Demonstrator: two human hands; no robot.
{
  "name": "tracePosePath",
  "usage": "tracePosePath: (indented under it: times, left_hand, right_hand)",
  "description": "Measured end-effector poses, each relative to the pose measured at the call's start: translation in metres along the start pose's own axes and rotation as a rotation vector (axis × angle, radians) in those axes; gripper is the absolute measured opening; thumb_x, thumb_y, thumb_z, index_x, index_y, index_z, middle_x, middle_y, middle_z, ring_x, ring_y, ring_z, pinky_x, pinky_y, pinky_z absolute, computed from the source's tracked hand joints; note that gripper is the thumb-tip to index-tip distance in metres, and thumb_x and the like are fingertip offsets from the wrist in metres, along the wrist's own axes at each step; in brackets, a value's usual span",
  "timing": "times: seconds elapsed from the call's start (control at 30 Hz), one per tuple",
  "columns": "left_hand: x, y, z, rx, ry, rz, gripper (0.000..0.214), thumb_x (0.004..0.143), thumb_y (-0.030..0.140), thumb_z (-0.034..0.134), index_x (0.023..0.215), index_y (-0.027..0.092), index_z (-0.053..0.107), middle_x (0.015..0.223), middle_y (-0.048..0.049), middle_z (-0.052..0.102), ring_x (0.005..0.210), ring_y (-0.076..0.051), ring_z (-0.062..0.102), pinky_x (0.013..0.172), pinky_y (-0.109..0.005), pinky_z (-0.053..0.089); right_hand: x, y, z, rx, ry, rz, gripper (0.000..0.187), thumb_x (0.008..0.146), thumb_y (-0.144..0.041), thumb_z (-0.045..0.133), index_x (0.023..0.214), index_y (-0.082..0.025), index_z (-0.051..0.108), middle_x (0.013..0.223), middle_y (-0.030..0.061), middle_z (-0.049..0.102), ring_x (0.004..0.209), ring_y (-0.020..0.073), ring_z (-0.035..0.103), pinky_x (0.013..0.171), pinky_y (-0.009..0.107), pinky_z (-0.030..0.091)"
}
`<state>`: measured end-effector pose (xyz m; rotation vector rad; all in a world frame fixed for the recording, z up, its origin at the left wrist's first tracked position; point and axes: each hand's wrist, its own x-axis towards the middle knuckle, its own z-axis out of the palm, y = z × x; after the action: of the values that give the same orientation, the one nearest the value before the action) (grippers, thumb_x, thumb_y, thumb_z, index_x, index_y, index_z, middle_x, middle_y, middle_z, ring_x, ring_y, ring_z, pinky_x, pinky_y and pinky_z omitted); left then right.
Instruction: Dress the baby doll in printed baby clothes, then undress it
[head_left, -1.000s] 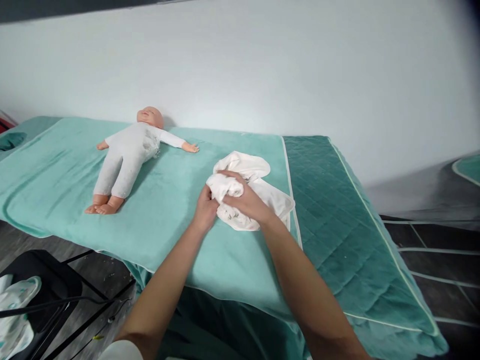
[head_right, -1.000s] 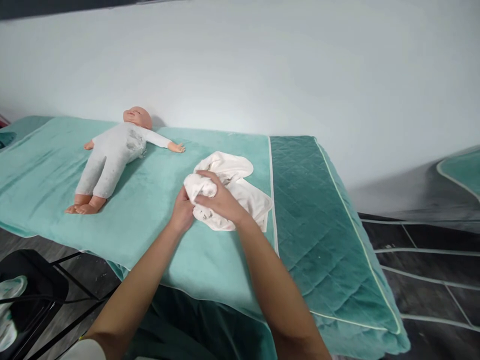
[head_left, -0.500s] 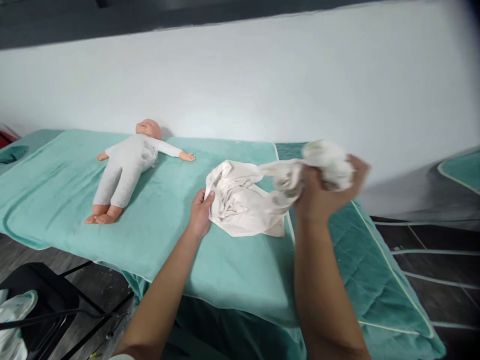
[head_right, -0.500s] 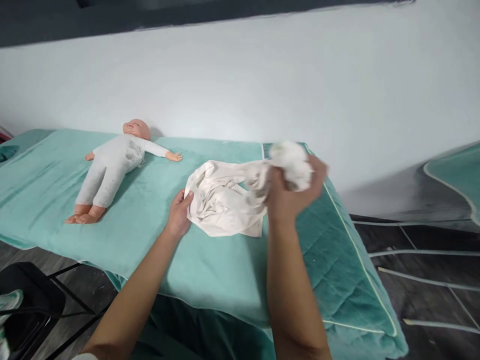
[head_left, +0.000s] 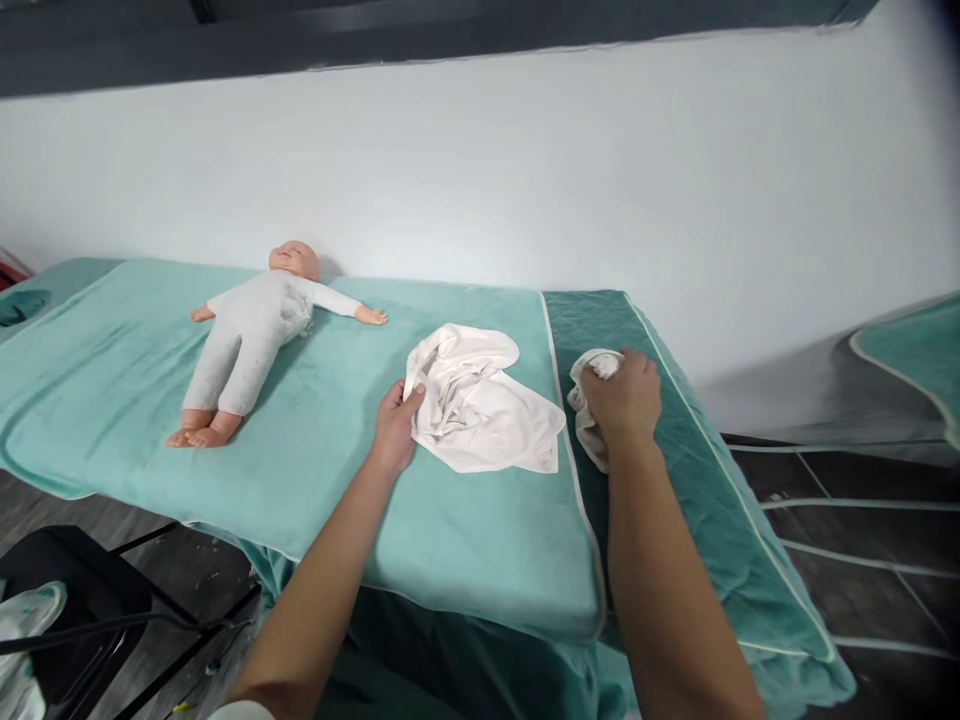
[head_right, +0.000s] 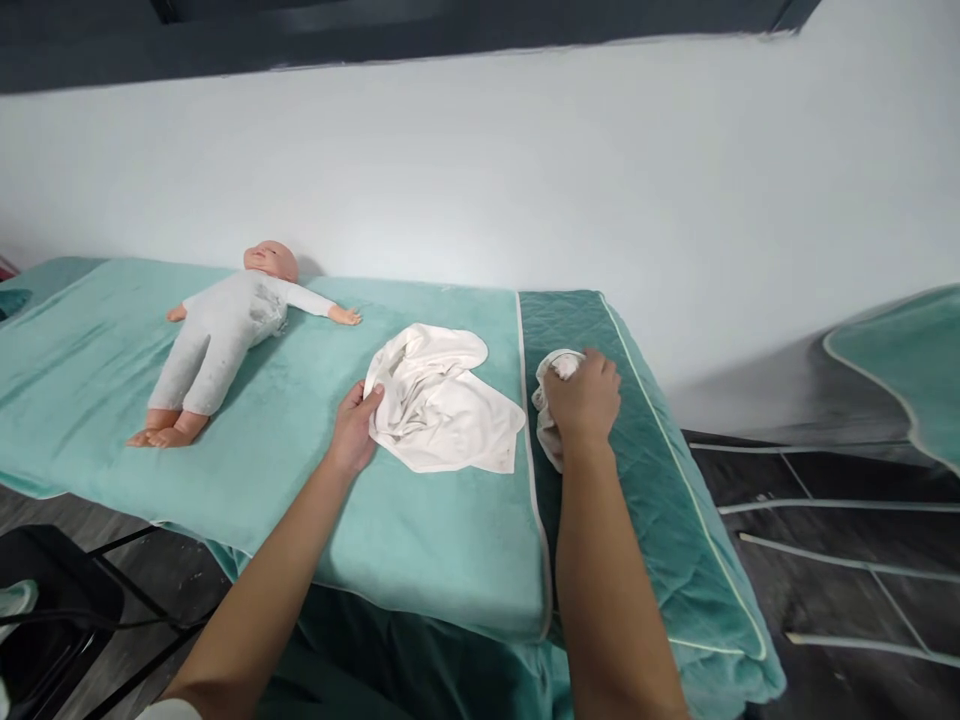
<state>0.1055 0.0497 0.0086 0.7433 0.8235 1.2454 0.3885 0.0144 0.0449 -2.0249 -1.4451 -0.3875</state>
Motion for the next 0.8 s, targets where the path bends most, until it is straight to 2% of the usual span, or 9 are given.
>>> tracePosePath:
  times: [0.13,0.23,0.3,0.4,0.47,0.5,0.57,0.63,0.8]
  left_hand:
    - [0.003,0.007,-0.001,0.054,0.021,-0.048,0.049,0.068,0.045,0.089,0.100,0.014,0.068,0.087,-0.0034,0.073,0.075,-0.015,0.065,0.073,-0.028,0.050]
    - [0.004,0.037,0.008,0.254,-0.010,-0.058,0.043,0.067,0.045,0.086,0.093,0.015,0.068,0.083,-0.0030,0.071,0.074,-0.017,0.063,0.070,-0.028,0.047]
    - [-0.004,0.074,0.021,0.468,-0.156,0.037,0.036,0.073,0.046,0.081,0.087,0.015,0.068,0.078,-0.0011,0.068,0.072,-0.017,0.060,0.068,-0.027,0.043]
    - [-0.029,0.141,0.051,0.884,-0.559,0.245,0.031,0.086,0.048,0.069,0.082,0.017,0.068,0.075,0.0019,0.063,0.071,-0.014,0.056,0.066,-0.026,0.038]
    - [-0.047,0.182,0.069,1.136,-0.752,0.413,0.032,0.091,0.045,0.063,0.076,0.017,0.066,0.068,0.0030,0.059,0.068,-0.013,0.053,0.065,-0.026,0.035]
    - [-0.055,0.199,0.076,1.215,-0.776,0.500,0.031,0.093,0.044,0.061,0.076,0.017,0.066,0.068,0.0028,0.059,0.068,-0.013,0.053,0.065,-0.026,0.035]
    - [-0.065,0.223,0.082,1.307,-0.755,0.632,0.027,0.093,0.041,0.060,0.083,0.018,0.070,0.074,0.0015,0.065,0.073,-0.015,0.057,0.070,-0.027,0.038]
    - [-0.068,0.236,0.080,1.376,-0.646,0.746,0.022,0.093,0.038,0.060,0.092,0.020,0.073,0.084,-0.0008,0.071,0.081,-0.018,0.062,0.077,-0.029,0.042]
    - [-0.069,0.236,0.053,1.627,-0.297,0.906,0.021,0.094,0.027,0.054,0.108,0.023,0.070,0.107,-0.0060,0.072,0.102,-0.025,0.066,0.085,-0.034,0.046]
  right_hand:
    - [-0.015,-0.002,0.001,-0.005,0.025,-0.036,0.057,0.087,-0.032,0.059,0.140,-0.015,0.050,0.149,0.0244,0.048,0.141,0.0418,0.042,0.110,0.067,0.037]
    - [-0.016,-0.019,-0.012,0.151,0.020,-0.173,0.063,0.090,-0.037,0.059,0.146,-0.011,0.045,0.150,0.0257,0.048,0.145,0.0399,0.040,0.118,0.065,0.032]
    - [-0.011,-0.043,-0.032,0.353,-0.067,-0.345,0.062,0.094,-0.038,0.057,0.149,-0.014,0.042,0.151,0.0226,0.048,0.146,0.0342,0.041,0.120,0.057,0.036]
    - [0.008,-0.092,-0.074,0.585,-0.240,-0.599,0.055,0.096,-0.034,0.056,0.149,-0.024,0.045,0.154,0.0135,0.050,0.145,0.0275,0.044,0.120,0.048,0.039]
    - [0.026,-0.126,-0.102,0.634,-0.367,-0.728,0.042,0.094,-0.027,0.053,0.136,-0.023,0.056,0.143,0.0115,0.059,0.137,0.0270,0.051,0.113,0.045,0.043]
    - [0.034,-0.141,-0.113,0.624,-0.443,-0.782,0.035,0.091,-0.025,0.052,0.124,-0.022,0.063,0.131,0.0107,0.066,0.127,0.0275,0.057,0.105,0.043,0.047]
    - [0.049,-0.166,-0.132,0.568,-0.584,-0.779,0.019,0.088,-0.024,0.053,0.099,-0.020,0.067,0.102,0.0065,0.072,0.098,0.0239,0.064,0.083,0.035,0.049]
    - [0.057,-0.183,-0.146,0.515,-0.666,-0.715,0.010,0.085,-0.027,0.056,0.084,-0.019,0.063,0.080,0.0005,0.065,0.074,0.0173,0.058,0.068,0.028,0.040]
    - [0.046,-0.199,-0.162,0.477,-0.571,-0.614,0.013,0.091,-0.028,0.052,0.086,-0.020,0.061,0.072,-0.0024,0.058,0.065,0.0136,0.048,0.062,0.026,0.030]
